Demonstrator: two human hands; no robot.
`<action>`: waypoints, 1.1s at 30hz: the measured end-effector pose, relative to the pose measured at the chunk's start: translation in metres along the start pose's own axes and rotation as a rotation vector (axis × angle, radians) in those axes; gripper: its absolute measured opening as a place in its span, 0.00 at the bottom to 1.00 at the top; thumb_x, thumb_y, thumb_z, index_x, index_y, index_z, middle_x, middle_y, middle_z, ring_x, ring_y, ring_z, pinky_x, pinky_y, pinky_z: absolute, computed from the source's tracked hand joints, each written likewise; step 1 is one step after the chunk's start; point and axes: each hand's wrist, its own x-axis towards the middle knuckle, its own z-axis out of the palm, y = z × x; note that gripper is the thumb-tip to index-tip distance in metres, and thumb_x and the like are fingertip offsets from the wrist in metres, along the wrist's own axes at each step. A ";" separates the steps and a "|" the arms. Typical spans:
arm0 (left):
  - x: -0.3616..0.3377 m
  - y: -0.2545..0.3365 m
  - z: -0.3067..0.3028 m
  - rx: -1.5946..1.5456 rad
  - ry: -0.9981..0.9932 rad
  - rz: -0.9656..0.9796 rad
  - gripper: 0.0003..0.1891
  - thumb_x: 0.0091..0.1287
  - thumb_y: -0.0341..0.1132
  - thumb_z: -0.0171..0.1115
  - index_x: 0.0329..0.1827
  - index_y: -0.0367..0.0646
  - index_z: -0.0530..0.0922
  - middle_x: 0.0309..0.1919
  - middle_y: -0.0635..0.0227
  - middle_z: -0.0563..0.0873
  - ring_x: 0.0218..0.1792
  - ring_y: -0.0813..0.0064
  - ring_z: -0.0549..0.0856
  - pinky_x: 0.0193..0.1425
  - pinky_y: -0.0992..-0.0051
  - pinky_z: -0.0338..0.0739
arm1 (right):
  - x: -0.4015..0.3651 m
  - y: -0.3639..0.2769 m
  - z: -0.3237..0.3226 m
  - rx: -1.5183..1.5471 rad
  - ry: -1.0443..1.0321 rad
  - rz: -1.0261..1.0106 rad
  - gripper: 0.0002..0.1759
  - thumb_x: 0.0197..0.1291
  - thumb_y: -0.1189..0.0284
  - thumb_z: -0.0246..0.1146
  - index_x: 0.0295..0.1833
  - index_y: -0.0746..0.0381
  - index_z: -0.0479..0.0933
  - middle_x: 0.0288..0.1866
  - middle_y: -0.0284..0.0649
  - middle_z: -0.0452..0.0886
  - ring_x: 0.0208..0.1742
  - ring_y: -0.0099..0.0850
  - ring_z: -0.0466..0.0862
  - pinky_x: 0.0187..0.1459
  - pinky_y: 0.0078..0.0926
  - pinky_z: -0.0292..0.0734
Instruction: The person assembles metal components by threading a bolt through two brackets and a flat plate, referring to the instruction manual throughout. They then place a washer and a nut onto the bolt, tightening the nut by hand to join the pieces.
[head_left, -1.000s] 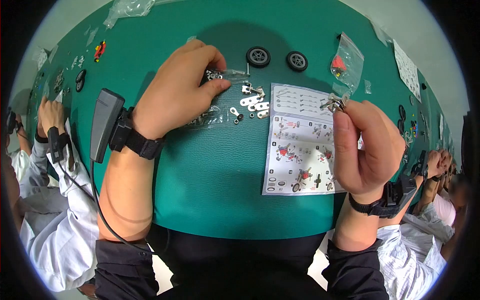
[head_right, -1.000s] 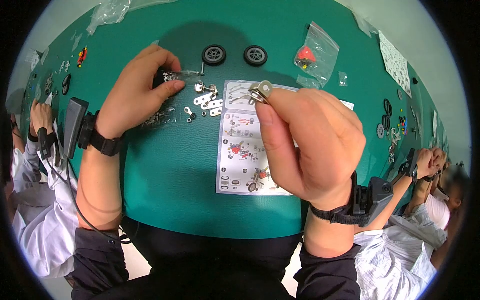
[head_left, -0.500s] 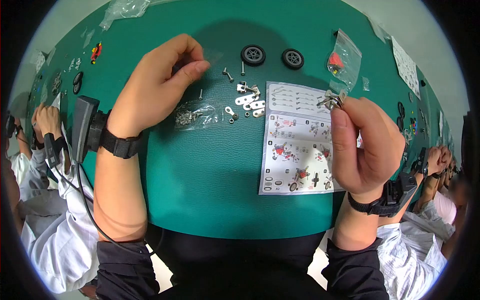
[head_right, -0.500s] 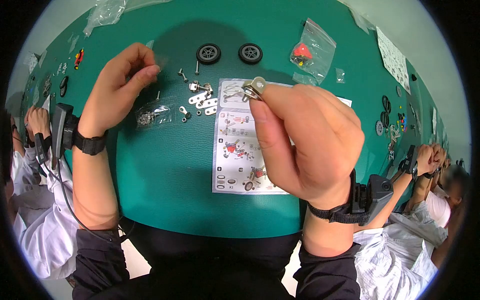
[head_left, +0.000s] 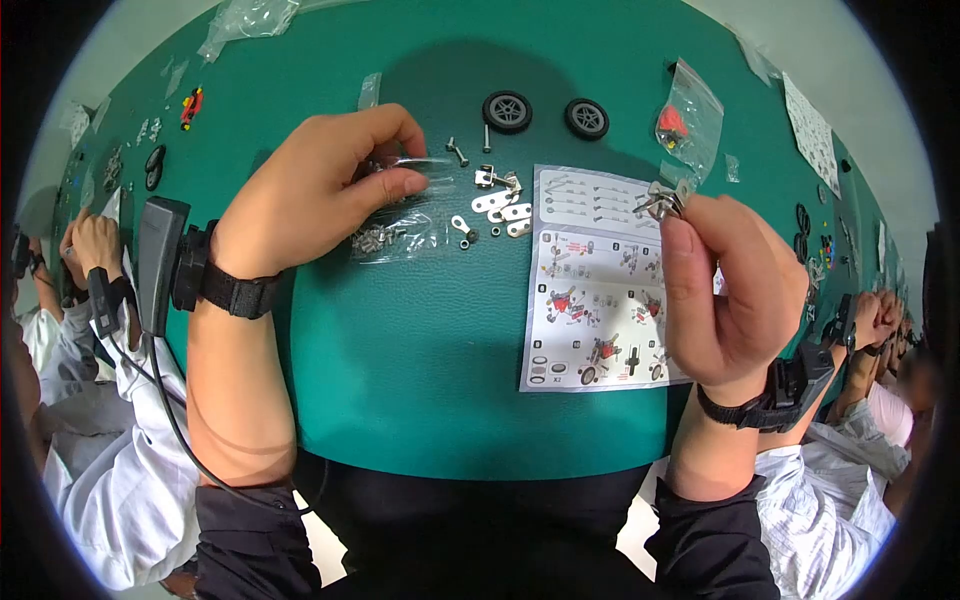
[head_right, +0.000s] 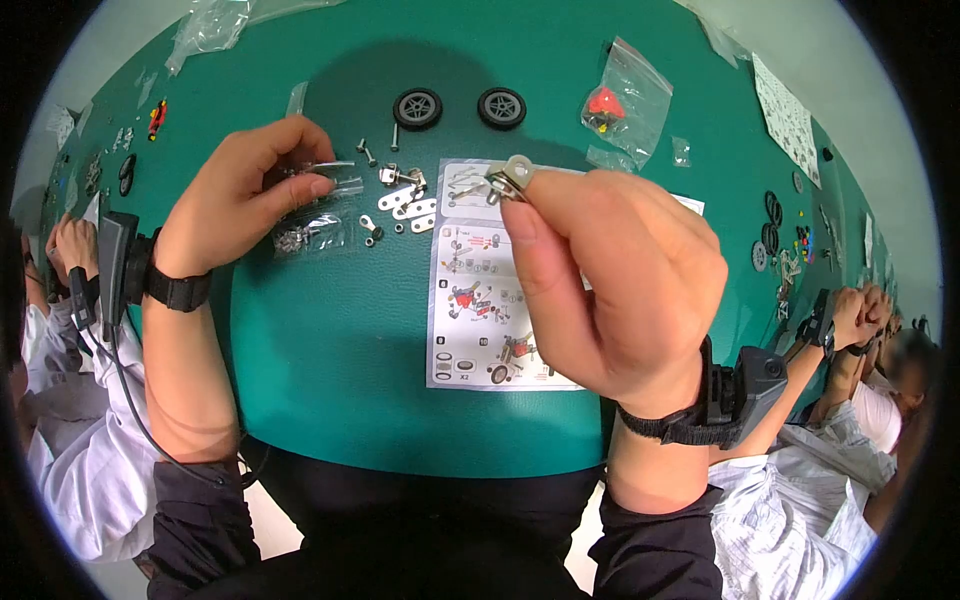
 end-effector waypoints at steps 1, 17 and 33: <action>0.000 0.000 0.000 0.002 -0.003 -0.003 0.10 0.65 0.29 0.67 0.45 0.36 0.77 0.30 0.71 0.80 0.30 0.83 0.73 0.35 0.79 0.69 | 0.000 0.000 0.001 0.000 0.004 -0.007 0.06 0.51 0.83 0.69 0.35 0.67 0.81 0.21 0.40 0.76 0.19 0.34 0.76 0.22 0.27 0.69; 0.008 -0.007 0.011 0.107 0.284 0.238 0.06 0.69 0.31 0.61 0.40 0.36 0.79 0.28 0.58 0.80 0.29 0.59 0.78 0.34 0.66 0.71 | -0.002 -0.006 -0.005 -0.005 -0.085 0.040 0.04 0.56 0.85 0.64 0.38 0.72 0.79 0.28 0.45 0.81 0.25 0.32 0.79 0.29 0.23 0.73; -0.004 0.007 0.004 -0.026 0.067 0.083 0.20 0.61 0.22 0.65 0.58 0.40 0.77 0.35 0.66 0.80 0.36 0.76 0.80 0.42 0.77 0.75 | -0.002 -0.004 -0.003 0.036 -0.075 0.042 0.04 0.57 0.84 0.65 0.39 0.72 0.80 0.28 0.44 0.81 0.23 0.31 0.78 0.27 0.22 0.71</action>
